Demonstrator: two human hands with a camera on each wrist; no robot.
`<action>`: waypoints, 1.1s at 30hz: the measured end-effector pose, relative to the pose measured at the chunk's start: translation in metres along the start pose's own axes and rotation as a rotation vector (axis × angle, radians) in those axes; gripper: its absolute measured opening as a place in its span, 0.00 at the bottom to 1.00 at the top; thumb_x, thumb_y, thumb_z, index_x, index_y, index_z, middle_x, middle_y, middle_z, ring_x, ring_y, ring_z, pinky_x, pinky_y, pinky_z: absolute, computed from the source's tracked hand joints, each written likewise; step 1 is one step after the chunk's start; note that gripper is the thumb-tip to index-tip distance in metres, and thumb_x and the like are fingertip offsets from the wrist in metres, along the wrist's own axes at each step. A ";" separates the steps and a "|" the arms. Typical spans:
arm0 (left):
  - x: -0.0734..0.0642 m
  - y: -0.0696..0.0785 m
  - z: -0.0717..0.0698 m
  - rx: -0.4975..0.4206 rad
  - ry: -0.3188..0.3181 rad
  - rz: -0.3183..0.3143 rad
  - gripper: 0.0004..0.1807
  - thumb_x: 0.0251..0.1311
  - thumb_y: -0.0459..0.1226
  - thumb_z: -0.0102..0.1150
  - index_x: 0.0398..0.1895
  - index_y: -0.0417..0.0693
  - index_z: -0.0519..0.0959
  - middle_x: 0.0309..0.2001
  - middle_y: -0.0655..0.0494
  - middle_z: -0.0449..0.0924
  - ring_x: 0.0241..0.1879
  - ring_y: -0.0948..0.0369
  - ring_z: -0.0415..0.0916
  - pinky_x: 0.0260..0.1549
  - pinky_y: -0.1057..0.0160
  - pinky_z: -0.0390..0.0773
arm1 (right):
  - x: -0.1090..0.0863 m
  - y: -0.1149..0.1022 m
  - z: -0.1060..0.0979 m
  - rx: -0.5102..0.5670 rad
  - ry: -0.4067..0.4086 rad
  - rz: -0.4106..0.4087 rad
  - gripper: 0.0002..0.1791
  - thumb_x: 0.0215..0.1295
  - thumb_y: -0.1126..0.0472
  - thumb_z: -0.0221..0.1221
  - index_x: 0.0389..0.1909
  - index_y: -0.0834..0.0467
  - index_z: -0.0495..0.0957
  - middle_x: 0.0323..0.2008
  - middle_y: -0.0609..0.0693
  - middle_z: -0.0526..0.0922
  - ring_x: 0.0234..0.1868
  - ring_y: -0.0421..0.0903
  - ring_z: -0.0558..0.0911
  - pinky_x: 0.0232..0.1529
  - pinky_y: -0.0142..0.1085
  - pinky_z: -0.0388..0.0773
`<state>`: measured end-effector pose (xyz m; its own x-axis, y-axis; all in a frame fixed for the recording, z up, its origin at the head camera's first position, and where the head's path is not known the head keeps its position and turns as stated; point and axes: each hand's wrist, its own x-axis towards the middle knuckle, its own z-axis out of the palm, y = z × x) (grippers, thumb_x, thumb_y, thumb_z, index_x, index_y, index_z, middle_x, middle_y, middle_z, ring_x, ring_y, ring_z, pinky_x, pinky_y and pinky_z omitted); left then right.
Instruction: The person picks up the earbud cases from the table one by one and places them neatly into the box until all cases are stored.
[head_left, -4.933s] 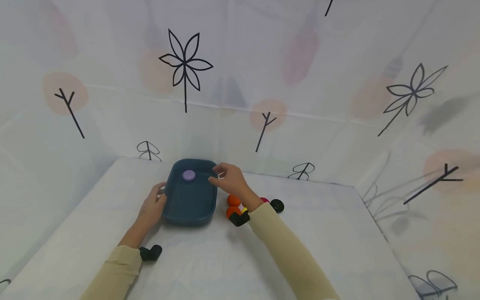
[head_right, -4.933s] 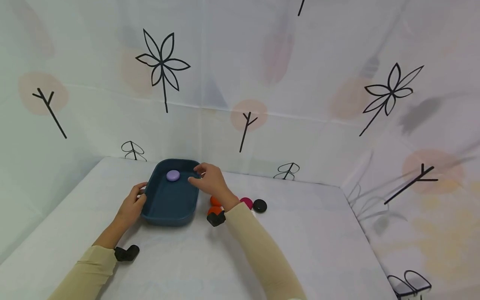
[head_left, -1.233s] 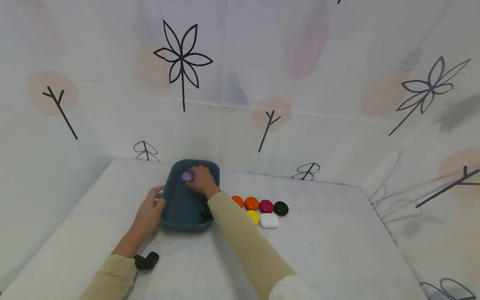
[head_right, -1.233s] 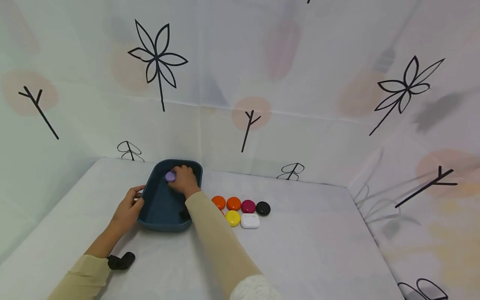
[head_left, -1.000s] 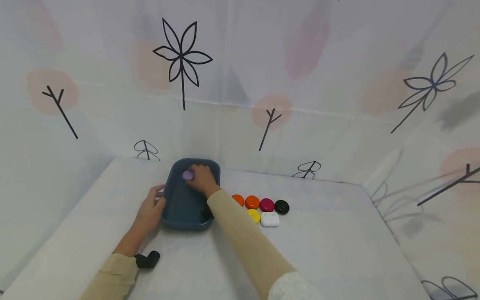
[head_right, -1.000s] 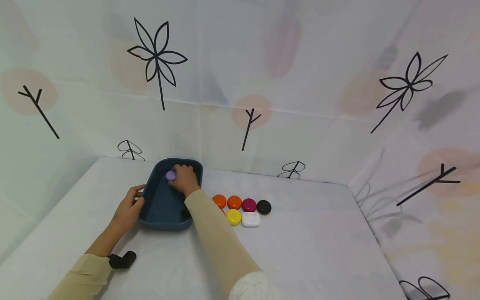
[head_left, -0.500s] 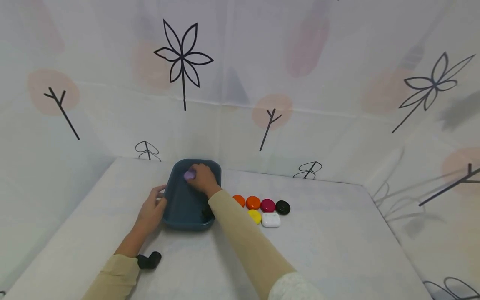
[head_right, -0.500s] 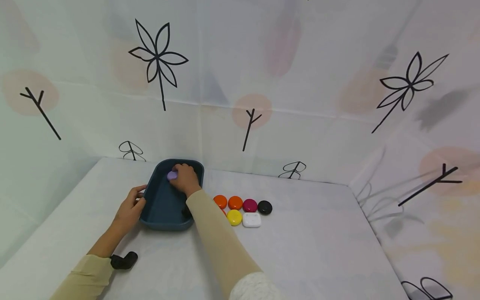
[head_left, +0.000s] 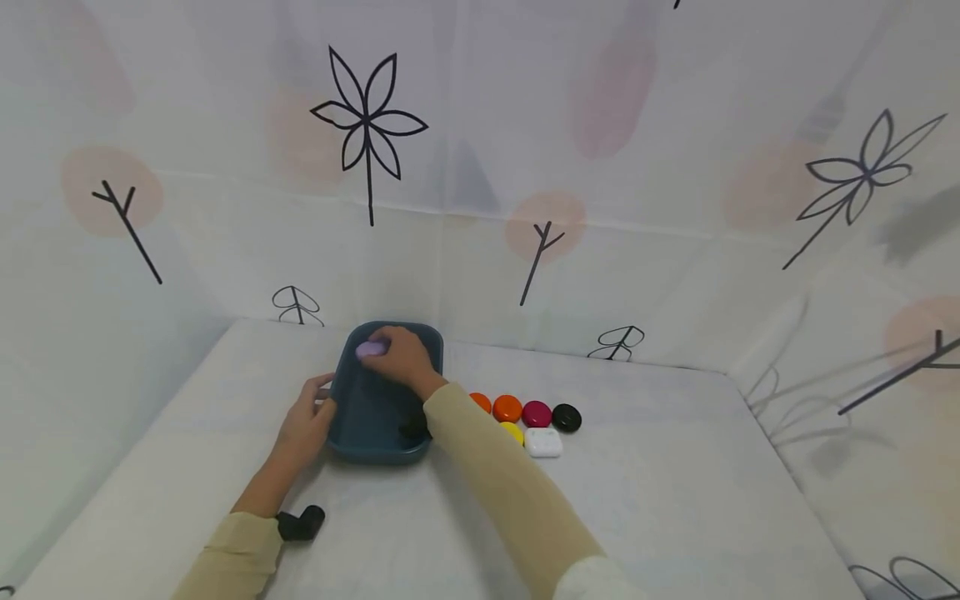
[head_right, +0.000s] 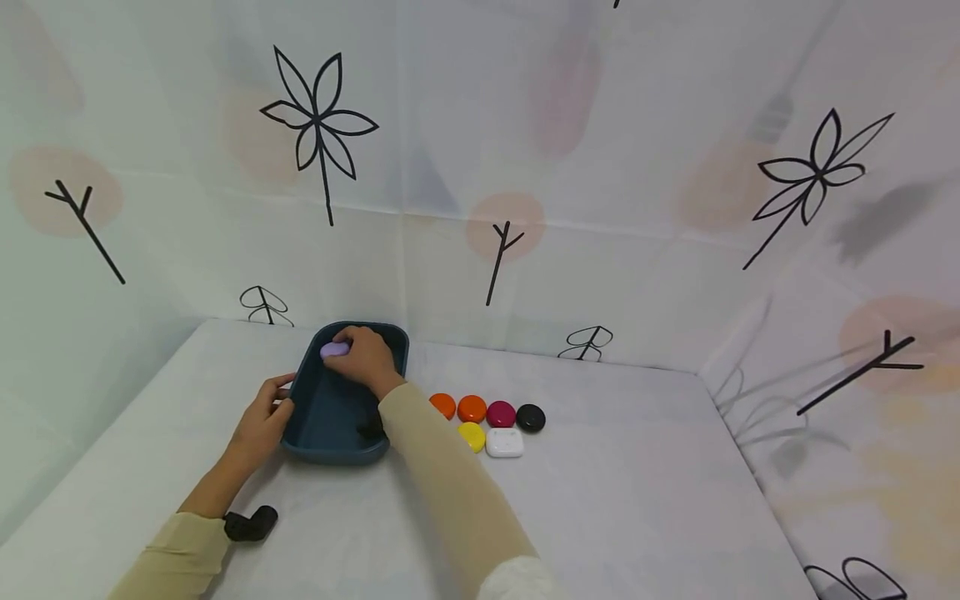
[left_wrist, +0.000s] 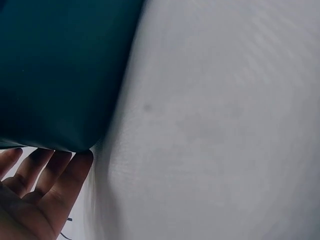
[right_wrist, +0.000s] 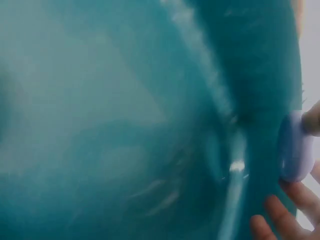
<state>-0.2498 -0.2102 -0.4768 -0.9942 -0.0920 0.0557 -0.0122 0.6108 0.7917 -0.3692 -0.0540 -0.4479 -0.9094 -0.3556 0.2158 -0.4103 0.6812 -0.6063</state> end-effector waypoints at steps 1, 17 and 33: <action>0.000 0.001 0.000 0.003 -0.002 0.000 0.25 0.61 0.42 0.31 0.64 0.53 0.53 0.53 0.44 0.68 0.49 0.49 0.70 0.45 0.49 0.70 | -0.001 -0.003 -0.002 0.012 0.003 -0.006 0.21 0.46 0.43 0.59 0.42 0.47 0.76 0.40 0.41 0.78 0.38 0.37 0.74 0.39 0.30 0.73; 0.002 0.002 -0.006 -0.040 -0.017 0.022 0.26 0.60 0.40 0.33 0.63 0.50 0.53 0.53 0.41 0.66 0.50 0.47 0.69 0.47 0.48 0.70 | -0.018 -0.025 -0.027 0.057 0.053 -0.079 0.20 0.46 0.46 0.61 0.43 0.47 0.75 0.41 0.38 0.78 0.38 0.34 0.74 0.40 0.26 0.72; -0.002 0.005 0.000 -0.002 -0.034 -0.024 0.27 0.61 0.44 0.28 0.65 0.52 0.50 0.57 0.43 0.63 0.53 0.47 0.66 0.48 0.47 0.69 | -0.043 -0.023 -0.052 0.084 0.064 -0.114 0.19 0.45 0.48 0.61 0.42 0.46 0.76 0.39 0.37 0.77 0.38 0.34 0.73 0.38 0.26 0.71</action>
<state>-0.2475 -0.2071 -0.4725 -0.9967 -0.0799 0.0158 -0.0361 0.6070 0.7939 -0.3242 -0.0214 -0.4030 -0.8607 -0.3843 0.3340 -0.5067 0.5815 -0.6365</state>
